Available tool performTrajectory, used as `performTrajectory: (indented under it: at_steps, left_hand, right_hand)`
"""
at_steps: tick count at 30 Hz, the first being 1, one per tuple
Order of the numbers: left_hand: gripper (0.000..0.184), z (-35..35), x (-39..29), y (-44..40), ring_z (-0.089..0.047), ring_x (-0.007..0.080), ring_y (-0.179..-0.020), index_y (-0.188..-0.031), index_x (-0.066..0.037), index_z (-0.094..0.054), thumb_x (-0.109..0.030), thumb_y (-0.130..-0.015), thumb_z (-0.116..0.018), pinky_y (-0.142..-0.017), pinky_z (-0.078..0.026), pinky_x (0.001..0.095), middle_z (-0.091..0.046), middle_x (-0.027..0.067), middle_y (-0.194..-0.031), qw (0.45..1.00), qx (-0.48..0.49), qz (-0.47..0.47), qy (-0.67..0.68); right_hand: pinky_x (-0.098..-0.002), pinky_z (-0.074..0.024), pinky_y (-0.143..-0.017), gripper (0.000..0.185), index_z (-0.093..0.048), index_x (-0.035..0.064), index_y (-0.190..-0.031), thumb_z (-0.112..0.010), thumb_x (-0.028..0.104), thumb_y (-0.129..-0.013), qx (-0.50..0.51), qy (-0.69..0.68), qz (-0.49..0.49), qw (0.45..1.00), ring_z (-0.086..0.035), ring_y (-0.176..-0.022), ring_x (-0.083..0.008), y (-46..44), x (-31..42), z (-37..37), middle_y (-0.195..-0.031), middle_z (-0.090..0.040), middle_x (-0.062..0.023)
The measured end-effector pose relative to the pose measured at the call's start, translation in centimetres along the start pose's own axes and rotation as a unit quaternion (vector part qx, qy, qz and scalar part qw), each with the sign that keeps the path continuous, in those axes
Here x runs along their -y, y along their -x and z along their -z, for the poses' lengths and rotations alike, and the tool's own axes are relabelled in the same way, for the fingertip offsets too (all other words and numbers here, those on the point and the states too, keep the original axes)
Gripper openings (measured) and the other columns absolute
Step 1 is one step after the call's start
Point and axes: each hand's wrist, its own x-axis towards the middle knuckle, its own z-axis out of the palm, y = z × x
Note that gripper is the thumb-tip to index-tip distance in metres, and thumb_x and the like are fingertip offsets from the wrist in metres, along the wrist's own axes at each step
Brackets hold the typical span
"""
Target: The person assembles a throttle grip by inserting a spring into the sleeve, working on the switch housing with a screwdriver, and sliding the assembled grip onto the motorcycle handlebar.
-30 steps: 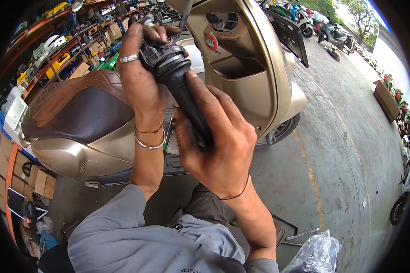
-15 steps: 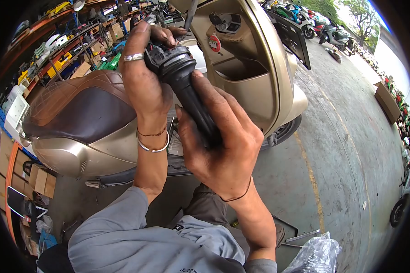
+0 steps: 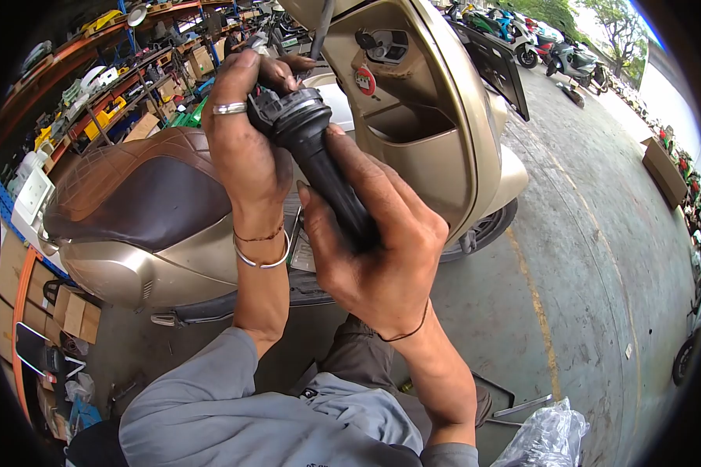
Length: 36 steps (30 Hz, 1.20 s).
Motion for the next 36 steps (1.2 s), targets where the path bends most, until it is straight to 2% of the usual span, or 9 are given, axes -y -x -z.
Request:
performTrajectory:
  at_steps: [1,4,7,10,13,17,22,25,36]
  left_hand:
    - [0.029,0.0,0.0,-0.1,-0.059,0.023,-0.081,-0.082,0.001,-0.059,-0.022,-0.099,-0.052,-0.091,-0.051,0.0407,-0.058,0.0102,-0.078,1.0,0.003,0.0,-0.001]
    - [0.028,0.0,0.3,-0.3,-0.056,0.0123,-0.072,-0.08,0.001,-0.062,-0.02,-0.098,-0.057,-0.071,-0.046,0.0279,-0.062,0.0052,-0.076,0.999,-0.015,-0.007,0.045]
    - [0.028,0.1,0.5,-0.4,-0.058,0.0141,-0.073,-0.08,0.001,-0.062,-0.02,-0.098,-0.056,-0.073,-0.047,0.029,-0.061,0.0056,-0.074,0.997,0.002,0.011,0.076]
    - [0.03,0.6,-0.1,-0.4,-0.062,0.0283,-0.095,-0.081,-0.003,-0.055,-0.027,-0.098,-0.053,-0.084,-0.055,0.0418,-0.055,0.0098,-0.076,0.997,0.02,0.072,0.027]
    - [0.032,0.6,0.2,-0.4,-0.062,0.0291,-0.098,-0.081,-0.003,-0.055,-0.03,-0.098,-0.053,-0.077,-0.057,0.0403,-0.055,0.01,-0.076,0.998,0.013,0.043,0.038]
    - [0.031,0.7,0.1,-0.4,-0.062,0.0294,-0.1,-0.081,-0.003,-0.055,-0.029,-0.098,-0.053,-0.073,-0.057,0.0392,-0.055,0.0097,-0.076,0.998,0.01,0.05,0.039]
    - [0.03,0.3,-0.2,-0.1,-0.062,0.0289,-0.099,-0.081,-0.003,-0.055,-0.029,-0.097,-0.054,-0.073,-0.058,0.0389,-0.055,0.0082,-0.074,0.997,-0.001,0.064,0.034]
    - [0.03,0.4,0.4,-0.1,-0.059,0.014,-0.072,-0.078,0.0,-0.058,-0.021,-0.098,-0.052,-0.073,-0.048,0.0283,-0.063,0.0079,-0.077,0.997,-0.007,0.046,0.068]
    - [0.027,-0.3,0.0,0.1,-0.065,0.0183,-0.082,-0.08,0.0,-0.058,-0.021,-0.098,-0.053,-0.076,-0.049,0.0308,-0.06,0.0067,-0.077,0.997,-0.043,0.032,0.052]
  right_hand:
    - [-0.0336,-0.0567,-0.078,0.047,-0.068,-0.0016,-0.122,-0.076,0.0,-0.076,-0.005,0.001,0.006,1.0,-0.075,-0.089,-0.0296,0.0,0.0,-0.1,-0.102,-0.072,-0.0219]
    - [-0.0338,-0.057,-0.077,0.047,-0.068,-0.0012,-0.122,-0.075,0.0,-0.075,-0.012,0.0,0.019,1.0,-0.075,-0.088,-0.0305,0.0,-0.1,-0.3,-0.102,-0.072,-0.022]
    - [-0.0338,-0.057,-0.076,0.048,-0.068,-0.0007,-0.122,-0.075,-0.001,-0.074,-0.011,-0.001,0.027,1.0,-0.075,-0.087,-0.0309,0.1,-0.1,-0.4,-0.102,-0.072,-0.0218]
    - [-0.0338,-0.057,-0.075,0.049,-0.068,-0.0002,-0.123,-0.074,-0.001,-0.074,-0.016,0.007,0.04,0.999,-0.075,-0.086,-0.0313,0.2,0.1,-0.5,-0.102,-0.072,-0.0217]
    - [-0.0337,-0.0571,-0.075,0.05,-0.068,0.0,-0.123,-0.074,-0.001,-0.073,-0.014,0.0,0.032,0.999,-0.075,-0.086,-0.0316,0.2,0.3,-0.5,-0.102,-0.072,-0.0217]
    - [-0.0276,-0.0538,-0.082,0.048,-0.067,-0.0053,-0.124,-0.079,0.002,-0.079,0.003,0.009,0.004,1.0,-0.072,-0.093,-0.017,0.1,0.8,-0.3,-0.102,-0.075,-0.0175]
    - [-0.0277,-0.0536,-0.084,0.047,-0.066,-0.0058,-0.124,-0.079,0.001,-0.079,0.006,-0.013,-0.014,1.0,-0.072,-0.095,-0.0173,0.0,0.7,-0.2,-0.104,-0.075,-0.0181]
    - [-0.0279,-0.0535,-0.085,0.047,-0.066,-0.0061,-0.124,-0.079,0.001,-0.079,0.005,-0.02,-0.018,1.0,-0.072,-0.097,-0.0176,0.1,0.6,-0.1,-0.107,-0.074,-0.0189]
    - [-0.0272,-0.0536,-0.085,0.047,-0.067,-0.0049,-0.124,-0.079,0.001,-0.079,0.021,-0.032,-0.046,0.998,-0.071,-0.096,-0.016,-0.2,0.7,0.3,-0.107,-0.074,-0.0187]
